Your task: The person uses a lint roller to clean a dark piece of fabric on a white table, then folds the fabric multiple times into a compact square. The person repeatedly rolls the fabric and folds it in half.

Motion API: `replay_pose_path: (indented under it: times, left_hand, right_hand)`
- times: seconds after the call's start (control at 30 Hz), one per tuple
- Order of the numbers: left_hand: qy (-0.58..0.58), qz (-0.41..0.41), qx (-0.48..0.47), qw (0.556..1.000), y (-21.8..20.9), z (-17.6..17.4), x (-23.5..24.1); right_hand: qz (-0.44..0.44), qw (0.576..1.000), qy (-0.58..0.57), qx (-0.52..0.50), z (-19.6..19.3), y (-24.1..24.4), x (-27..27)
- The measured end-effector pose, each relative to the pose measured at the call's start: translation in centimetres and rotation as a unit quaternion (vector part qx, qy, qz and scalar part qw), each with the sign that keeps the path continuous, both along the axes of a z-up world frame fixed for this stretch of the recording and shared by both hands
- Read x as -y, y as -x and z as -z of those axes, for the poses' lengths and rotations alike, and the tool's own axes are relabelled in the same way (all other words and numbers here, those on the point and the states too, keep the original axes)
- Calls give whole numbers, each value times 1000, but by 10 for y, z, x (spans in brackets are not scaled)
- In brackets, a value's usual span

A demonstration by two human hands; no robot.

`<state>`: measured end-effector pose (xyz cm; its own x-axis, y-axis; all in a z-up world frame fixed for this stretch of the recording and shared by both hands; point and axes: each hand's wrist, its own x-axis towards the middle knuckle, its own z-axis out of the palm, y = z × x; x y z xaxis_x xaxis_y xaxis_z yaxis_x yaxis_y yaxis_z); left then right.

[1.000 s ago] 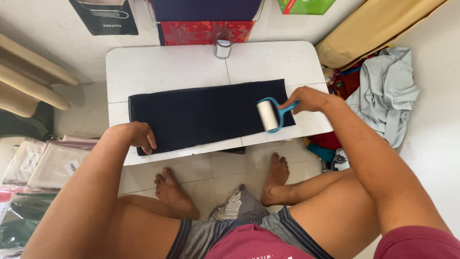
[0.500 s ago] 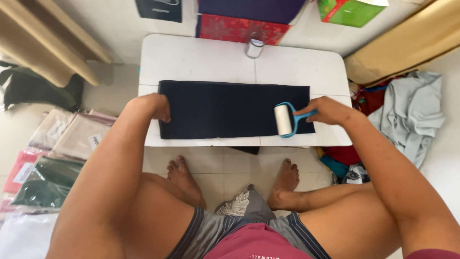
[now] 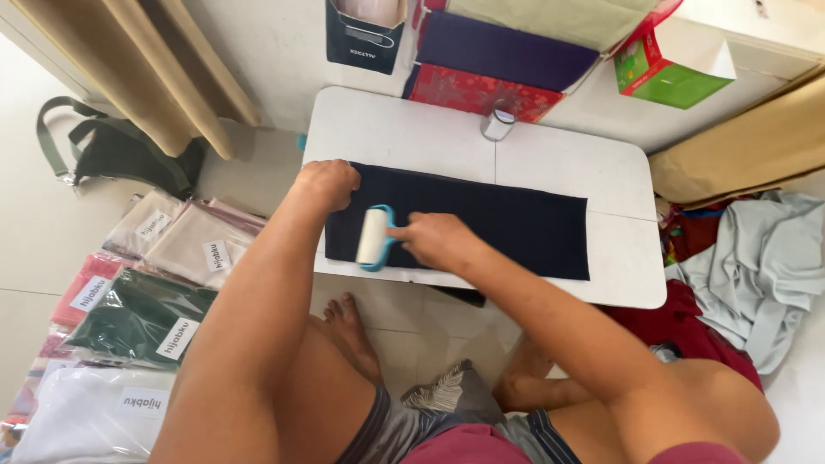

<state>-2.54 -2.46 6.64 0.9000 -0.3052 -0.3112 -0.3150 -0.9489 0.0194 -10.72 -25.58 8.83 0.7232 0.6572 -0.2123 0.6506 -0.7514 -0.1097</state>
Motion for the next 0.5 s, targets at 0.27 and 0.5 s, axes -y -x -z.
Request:
replay_pose_path:
  times: [0.27,0.5]
  left_hand:
    - [-1,-7,24,1000,0,5,-6]
    - [67,-46,47,996,-4,21,-33]
  right_hand:
    - [-15,998,-62,8,0,-26,-33]
    - [37,997,45,42,-42,-72,61]
